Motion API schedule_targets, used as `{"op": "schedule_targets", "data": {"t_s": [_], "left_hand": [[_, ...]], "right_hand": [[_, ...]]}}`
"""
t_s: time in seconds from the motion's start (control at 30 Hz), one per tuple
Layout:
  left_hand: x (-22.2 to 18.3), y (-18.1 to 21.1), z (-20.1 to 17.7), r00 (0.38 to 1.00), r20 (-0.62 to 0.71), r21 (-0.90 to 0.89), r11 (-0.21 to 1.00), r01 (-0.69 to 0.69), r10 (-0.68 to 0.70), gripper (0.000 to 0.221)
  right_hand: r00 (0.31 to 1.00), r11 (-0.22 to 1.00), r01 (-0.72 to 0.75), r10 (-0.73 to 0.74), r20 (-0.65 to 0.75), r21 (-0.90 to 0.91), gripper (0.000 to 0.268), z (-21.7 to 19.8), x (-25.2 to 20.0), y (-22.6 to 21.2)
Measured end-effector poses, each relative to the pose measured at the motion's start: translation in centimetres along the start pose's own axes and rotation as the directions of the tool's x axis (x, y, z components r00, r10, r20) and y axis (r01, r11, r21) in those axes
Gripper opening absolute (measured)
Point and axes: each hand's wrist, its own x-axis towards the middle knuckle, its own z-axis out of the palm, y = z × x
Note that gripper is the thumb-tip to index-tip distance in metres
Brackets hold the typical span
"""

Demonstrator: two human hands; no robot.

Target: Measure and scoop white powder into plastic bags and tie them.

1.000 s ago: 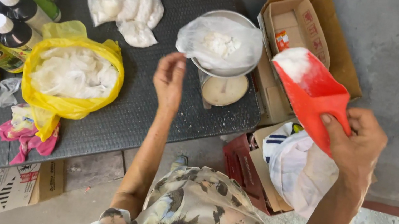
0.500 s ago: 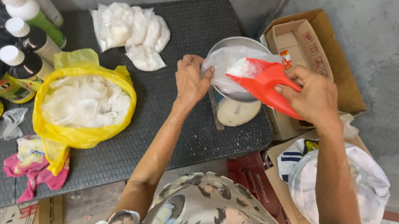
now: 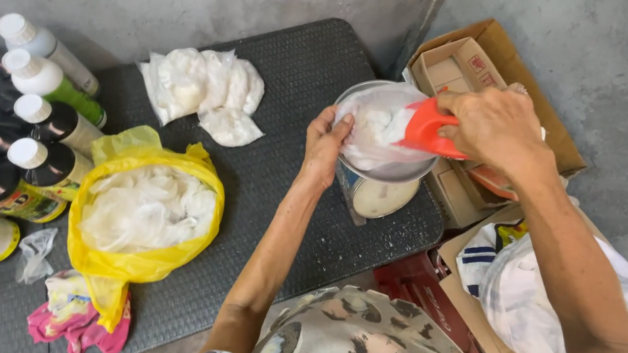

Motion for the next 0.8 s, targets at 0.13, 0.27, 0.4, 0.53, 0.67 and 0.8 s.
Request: {"op": "schedule_targets", "data": {"t_s": [0.13,0.27,0.4,0.53,0.67,0.8], "left_hand": [[0.4,-0.5,0.2,0.998,0.038,-0.100,0.993,0.061,-0.058,0.020],[0.7,-0.4,0.0,0.996,0.073,-0.149,0.987,0.065,-0.055,0.023],[0.7,-0.6,-0.5,0.996,0.066,-0.179,0.981,0.075,-0.064,0.024],[0.5,-0.3,-0.2,0.995,0.087,-0.210,0.975,0.068,-0.050,0.026],[0.0,-0.3,-0.5,0.995,0.085,-0.222,0.973,0.069,-0.051,0.029],[0.3,-0.5,-1.3,0.998,0.015,-0.207,0.976,0.066,-0.064,0.029]], "right_hand": [[0.999,0.999,0.036,-0.036,-0.003,0.036,0.037,-2.6,-0.9,-1.9],[0.998,0.998,0.052,-0.054,-0.036,-0.047,0.039,-1.5,-0.3,-1.6],[0.992,0.995,0.082,-0.087,-0.091,-0.051,0.037,-4.2,-0.8,-2.2],[0.984,0.988,0.153,-0.154,-0.090,-0.017,0.035,-2.2,0.3,-3.1],[0.986,0.981,0.168,-0.165,-0.039,0.096,0.045,0.6,1.3,-3.0],[0.993,0.993,0.105,-0.102,-0.053,0.056,0.050,0.6,0.7,-1.4]]}}
